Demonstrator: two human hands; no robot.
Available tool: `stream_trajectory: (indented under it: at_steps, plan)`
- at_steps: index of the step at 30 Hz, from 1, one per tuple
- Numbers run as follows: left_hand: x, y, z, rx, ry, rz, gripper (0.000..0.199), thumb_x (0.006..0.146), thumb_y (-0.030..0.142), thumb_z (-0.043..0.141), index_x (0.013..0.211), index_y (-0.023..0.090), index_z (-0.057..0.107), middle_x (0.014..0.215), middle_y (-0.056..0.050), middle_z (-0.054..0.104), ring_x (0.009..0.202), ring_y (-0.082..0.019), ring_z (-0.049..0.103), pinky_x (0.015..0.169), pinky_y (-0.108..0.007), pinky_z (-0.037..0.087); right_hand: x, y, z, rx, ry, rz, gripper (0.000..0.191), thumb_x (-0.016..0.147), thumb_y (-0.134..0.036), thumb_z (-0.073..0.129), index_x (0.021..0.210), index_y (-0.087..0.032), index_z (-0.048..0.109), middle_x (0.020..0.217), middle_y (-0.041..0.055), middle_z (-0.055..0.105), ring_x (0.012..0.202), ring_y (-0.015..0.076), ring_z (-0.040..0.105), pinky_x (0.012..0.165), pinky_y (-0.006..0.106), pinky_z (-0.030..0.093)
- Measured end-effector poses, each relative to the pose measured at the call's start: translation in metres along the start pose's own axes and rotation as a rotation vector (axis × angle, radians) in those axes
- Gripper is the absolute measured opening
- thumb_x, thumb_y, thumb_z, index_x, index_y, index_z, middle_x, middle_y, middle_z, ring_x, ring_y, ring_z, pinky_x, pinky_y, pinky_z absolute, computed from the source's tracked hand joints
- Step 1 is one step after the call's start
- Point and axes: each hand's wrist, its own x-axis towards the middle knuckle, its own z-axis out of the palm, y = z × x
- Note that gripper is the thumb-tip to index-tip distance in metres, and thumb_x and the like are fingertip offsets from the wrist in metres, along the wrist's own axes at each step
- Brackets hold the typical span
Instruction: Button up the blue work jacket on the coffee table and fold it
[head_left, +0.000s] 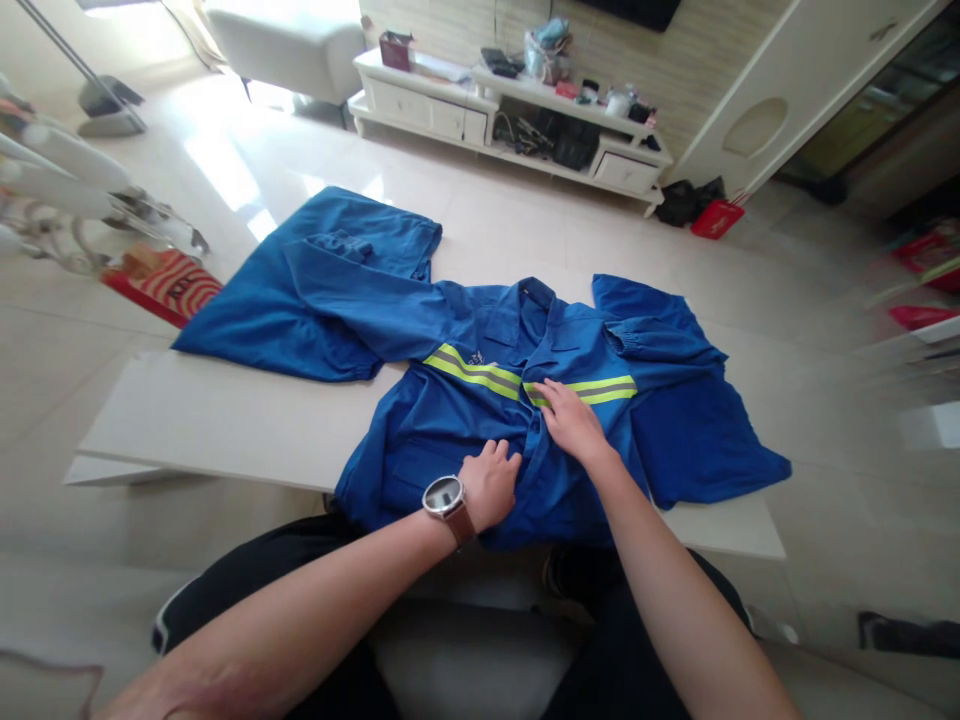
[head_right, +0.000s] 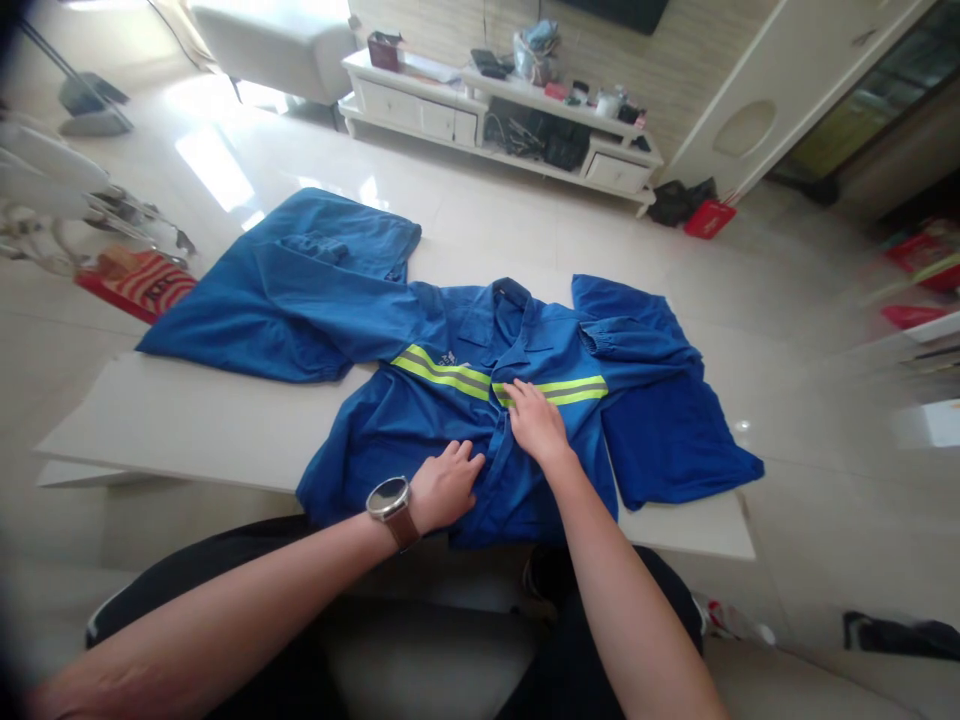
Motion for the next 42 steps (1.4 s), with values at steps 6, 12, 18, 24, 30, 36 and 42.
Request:
stream_trajectory:
  at_steps: [6,12,18,24,30,36,42]
  plan:
    - [-0.012,0.016,0.03,0.056,-0.028,-0.12,0.062,0.095,0.008,0.033,0.155,0.02,0.044,0.165,-0.017,0.035,0.15,-0.036,0.032,0.1,-0.065,0.05,-0.004,0.019,0.011,0.022,-0.035,-0.08,0.055,0.1,-0.037,0.05,0.154,-0.028,0.046,0.165,0.007,0.035,0.152,0.0295,0.032,0.121,0.051,0.035]
    - [-0.021,0.015,0.036,0.03,-0.035,-0.229,0.065,0.094,0.008,0.037,0.154,0.03,0.046,0.166,-0.011,0.035,0.151,-0.043,0.031,0.1,-0.067,0.05,0.025,0.014,0.006,0.009,0.179,0.025,0.055,0.102,-0.034,0.04,0.156,-0.026,0.044,0.167,0.0075,0.03,0.157,0.0292,0.021,0.125,0.051,0.03]
    - [-0.025,0.012,0.031,-0.03,-0.058,-0.323,0.07,0.093,0.002,0.033,0.154,0.035,0.044,0.166,-0.01,0.033,0.148,-0.046,0.035,0.093,-0.068,0.053,0.099,-0.012,0.02,-0.037,-0.236,0.136,0.059,0.105,-0.034,0.032,0.163,-0.019,0.031,0.171,0.0082,0.019,0.158,0.0309,0.015,0.128,0.047,0.021]
    - [-0.028,0.006,0.025,-0.05,-0.098,-0.303,0.072,0.09,0.004,0.04,0.158,0.028,0.039,0.167,-0.013,0.026,0.15,-0.049,0.029,0.092,-0.067,0.054,0.155,0.001,0.022,-0.055,-0.241,0.219,0.06,0.108,-0.039,0.025,0.165,-0.022,0.023,0.172,0.0063,0.009,0.158,0.0318,0.01,0.126,0.057,0.016]
    - [-0.048,0.002,0.031,-0.007,-0.114,-0.201,0.067,0.09,0.012,0.049,0.156,0.023,0.046,0.168,-0.016,0.025,0.152,-0.05,0.024,0.101,-0.071,0.046,0.183,0.004,0.023,-0.049,-0.2,0.289,0.06,0.108,-0.042,0.023,0.165,-0.024,0.018,0.173,0.0044,0.004,0.159,0.0291,0.005,0.126,0.058,0.011]
    - [-0.064,-0.034,-0.002,-0.023,-0.102,0.031,0.05,0.087,0.02,0.061,0.137,0.021,0.06,0.156,-0.019,0.049,0.143,-0.041,0.045,0.091,-0.049,0.058,0.111,-0.005,-0.003,0.004,0.149,0.075,0.057,0.102,-0.035,0.038,0.157,-0.017,0.038,0.165,0.0109,0.034,0.153,0.0289,0.026,0.124,0.048,0.025]
    - [-0.062,-0.129,-0.042,0.061,0.03,-0.16,0.031,0.094,0.031,0.053,0.118,0.015,0.066,0.114,-0.019,0.073,0.109,-0.03,0.07,0.089,-0.037,0.054,-0.12,0.048,-0.002,0.218,0.446,0.57,0.021,0.08,-0.034,0.059,0.097,-0.021,0.062,0.105,0.0118,0.068,0.109,0.0317,0.06,0.101,0.046,0.046]
